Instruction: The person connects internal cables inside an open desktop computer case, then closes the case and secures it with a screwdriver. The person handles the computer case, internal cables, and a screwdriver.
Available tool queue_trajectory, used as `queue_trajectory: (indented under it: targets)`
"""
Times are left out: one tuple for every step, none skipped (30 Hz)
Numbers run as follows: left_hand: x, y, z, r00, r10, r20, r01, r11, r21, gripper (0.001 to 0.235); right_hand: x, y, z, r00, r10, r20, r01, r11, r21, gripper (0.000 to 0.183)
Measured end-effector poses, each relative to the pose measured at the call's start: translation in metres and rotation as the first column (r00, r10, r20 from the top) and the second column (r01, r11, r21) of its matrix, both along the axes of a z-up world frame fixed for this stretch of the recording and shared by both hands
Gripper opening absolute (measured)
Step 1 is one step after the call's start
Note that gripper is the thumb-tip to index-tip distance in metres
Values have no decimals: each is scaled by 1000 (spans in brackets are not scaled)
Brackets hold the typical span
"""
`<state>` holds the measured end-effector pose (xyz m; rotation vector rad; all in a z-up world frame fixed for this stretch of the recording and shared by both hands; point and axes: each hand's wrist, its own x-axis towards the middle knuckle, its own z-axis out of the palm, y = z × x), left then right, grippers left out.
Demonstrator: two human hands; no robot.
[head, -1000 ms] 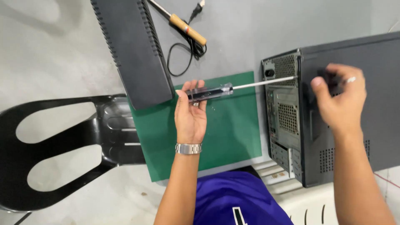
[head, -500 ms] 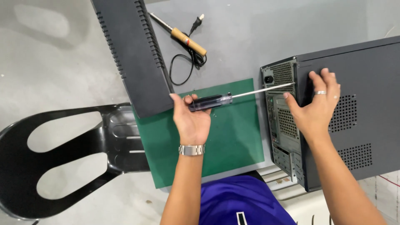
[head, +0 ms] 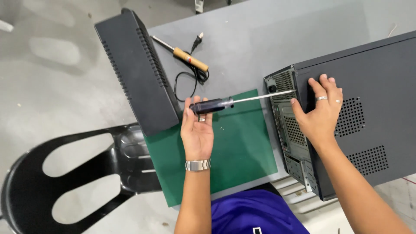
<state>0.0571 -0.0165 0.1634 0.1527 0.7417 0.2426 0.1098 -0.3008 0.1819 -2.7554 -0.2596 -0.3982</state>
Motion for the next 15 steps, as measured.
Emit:
queue_trajectory:
  targets:
    - [-4, 0, -9, 1000, -7, 7, 6, 1000, 6, 53, 0, 0, 0, 1000, -7, 7, 6, 1000, 6, 54]
    - [-7, 0, -17, 991, 14, 131, -6, 998, -61, 39, 0, 0, 1, 1000, 4, 19, -4, 1000, -9, 54]
    - [-10, 0, -25, 967, 40, 250, -7, 992, -130, 27, 0, 0, 2, 999, 14, 30, -13, 1000, -24, 54]
    - [-4, -2, -12, 962, 35, 271, -1, 992, -125, 27, 2, -2, -3, 999, 10, 50, -9, 1000, -20, 54]
    - [1, -5, 2, 996, -14, 87, 17, 999, -40, 36, 4, -4, -7, 996, 3, 93, 0, 1000, -24, 58]
    - [4, -9, 16, 993, -47, -104, 52, 998, 42, 50, 4, -7, -11, 991, -7, 133, 11, 1000, -28, 63]
    - [6, -10, 7, 995, -54, -86, 58, 997, 48, 50, 4, -7, -10, 988, -15, 152, 19, 1000, -23, 63]
    - [7, -9, -1, 995, -61, -84, 71, 989, 128, 50, 4, -4, -11, 985, -35, 171, 41, 999, -29, 62]
    - [9, -8, -9, 994, -66, -83, 82, 975, 207, 52, 5, -2, -11, 980, -56, 191, 63, 997, -35, 61]
    - [8, -4, -7, 995, -69, -72, 84, 971, 222, 52, 4, -1, -10, 977, -63, 202, 68, 998, -19, 61]
    - [8, -2, -4, 999, -44, -26, 48, 979, 196, 47, 4, 0, -9, 977, -65, 202, 74, 997, -37, 61]
    - [9, -1, -2, 1000, -19, 21, 15, 986, 168, 43, 5, -1, -7, 977, -69, 204, 82, 995, -55, 62]
    - [12, -1, 5, 999, -24, 34, 17, 983, 182, 43, 6, 0, -7, 973, -77, 216, 87, 995, -40, 62]
    - [11, -3, 11, 999, -27, -34, 32, 986, 162, 36, 6, -1, -7, 977, -80, 199, 93, 994, -60, 61]
    - [10, -5, 16, 994, -30, -103, 45, 989, 141, 30, 5, -2, -8, 980, -83, 183, 99, 992, -80, 61]
